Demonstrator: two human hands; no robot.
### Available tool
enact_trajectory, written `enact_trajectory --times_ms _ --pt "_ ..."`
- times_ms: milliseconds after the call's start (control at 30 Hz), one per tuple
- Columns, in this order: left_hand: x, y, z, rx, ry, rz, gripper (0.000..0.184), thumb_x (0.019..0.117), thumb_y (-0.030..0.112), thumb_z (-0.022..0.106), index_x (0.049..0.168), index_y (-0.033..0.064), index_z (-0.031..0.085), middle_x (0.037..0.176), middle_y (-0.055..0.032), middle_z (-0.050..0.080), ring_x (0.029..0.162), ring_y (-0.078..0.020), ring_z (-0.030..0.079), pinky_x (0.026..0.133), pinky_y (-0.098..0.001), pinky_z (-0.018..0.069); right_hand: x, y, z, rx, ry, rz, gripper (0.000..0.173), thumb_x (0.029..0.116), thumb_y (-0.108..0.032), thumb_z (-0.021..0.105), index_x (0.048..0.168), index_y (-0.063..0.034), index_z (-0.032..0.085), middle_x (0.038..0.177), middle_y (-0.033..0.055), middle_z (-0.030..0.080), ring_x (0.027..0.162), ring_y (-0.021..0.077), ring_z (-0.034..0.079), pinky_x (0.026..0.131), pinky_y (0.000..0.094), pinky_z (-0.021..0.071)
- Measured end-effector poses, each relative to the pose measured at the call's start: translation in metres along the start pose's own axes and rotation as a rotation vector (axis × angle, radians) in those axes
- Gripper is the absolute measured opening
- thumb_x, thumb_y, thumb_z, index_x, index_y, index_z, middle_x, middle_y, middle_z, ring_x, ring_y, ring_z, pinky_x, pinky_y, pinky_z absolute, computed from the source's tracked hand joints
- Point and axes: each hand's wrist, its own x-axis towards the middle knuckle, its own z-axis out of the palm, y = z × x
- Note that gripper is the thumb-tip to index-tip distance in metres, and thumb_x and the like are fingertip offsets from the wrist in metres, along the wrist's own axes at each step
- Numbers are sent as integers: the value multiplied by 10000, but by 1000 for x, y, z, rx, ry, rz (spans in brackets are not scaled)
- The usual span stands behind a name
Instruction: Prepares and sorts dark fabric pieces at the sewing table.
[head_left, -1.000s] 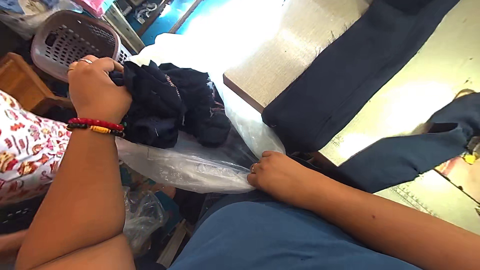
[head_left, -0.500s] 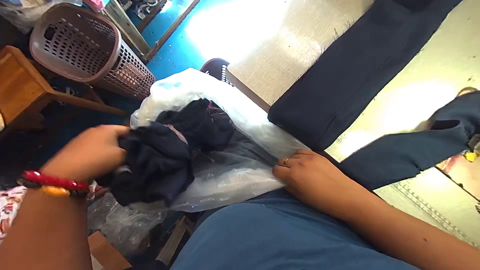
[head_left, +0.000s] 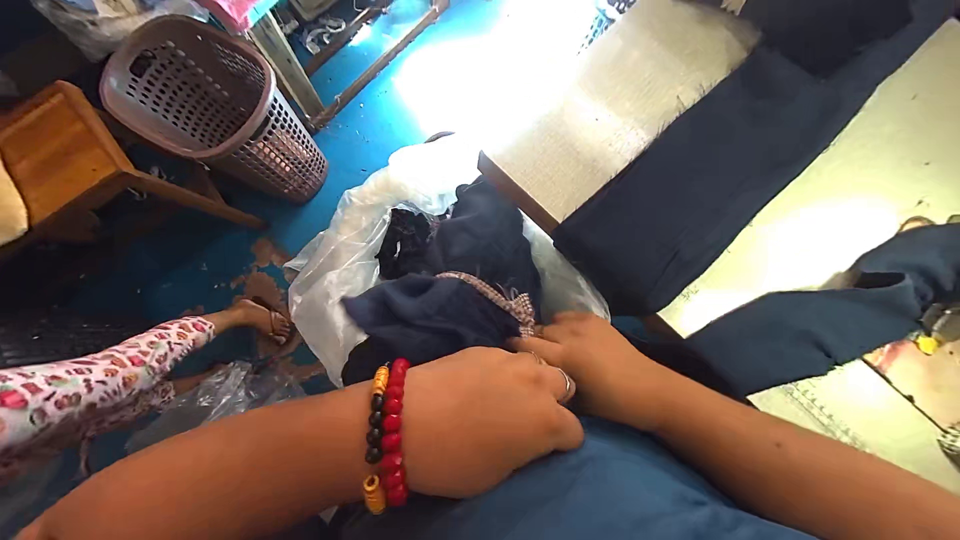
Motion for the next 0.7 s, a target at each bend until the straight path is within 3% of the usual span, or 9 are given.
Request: enact_trajectory --times_ms 67,167,233,300,400,467,533,600,700 --pt "-13 -14 -37 -232 97 -64 337 897 101 598 1226 121 671 1124 -35 687 1046 -167 657 857 -340 567 -15 8 3 -10 82 -12 108 889 -182 605 946 -115 666 651 88 614 599 288 644 560 476 521" --pt "-43 -79 -84 -512 540 -373 330 993 160 492 1306 96 576 1225 -34 661 1090 -94 645 918 -282 561 -45 23 0 74 206 96 125 920 -173 593 915 -68 660 733 111 673 694 245 684 622 439 558" --pt "-42 -114 -51 -452 633 -591 473 1020 208 513 1471 77 454 1334 -115 594 1114 -115 611 922 -303 524 -65 25 -7 128 303 166 221 1008 -216 549 927 -37 650 780 106 673 771 149 672 714 315 553" --pt "-17 -105 15 -544 639 -558 573 1014 201 583 1552 98 414 1510 -202 487 1295 -199 567 1041 -374 504 -73 21 -12 138 351 227 239 1037 -253 546 952 -53 646 827 65 677 848 45 657 796 202 531" --pt "17 -80 66 -799 605 -537 579 985 326 546 1542 189 470 1626 -227 311 1476 -344 356 1148 -547 360 -65 -11 -32 238 298 582 155 910 -86 612 832 30 678 774 80 698 777 37 645 787 205 507" --pt "23 -78 67 -782 573 -499 563 994 358 531 1531 195 494 1622 -225 331 1492 -388 321 1165 -619 298 -37 -30 -49 409 308 938 128 943 17 563 954 112 647 830 63 696 757 -38 621 770 137 507" --pt "24 -76 62 -749 509 -443 556 1003 354 496 1530 178 501 1600 -248 367 1480 -430 329 1167 -653 258 -31 -25 -43 488 353 838 375 1009 -42 505 1262 235 496 1162 155 660 1032 -85 592 955 104 461" --pt "23 -78 59 -715 430 -429 560 1024 345 435 1552 162 469 1609 -246 357 1487 -435 312 1177 -644 230 -38 -15 -33 369 268 755 466 1067 -147 467 1393 185 466 1283 181 655 1174 -9 614 1042 209 486" --pt "25 -85 72 -674 471 -381 476 1057 222 379 1473 60 543 1556 -192 470 1489 -339 365 1197 -577 252 -62 1 -23 39 138 532 270 976 -186 591 1039 51 704 901 174 733 847 252 732 746 472 585"
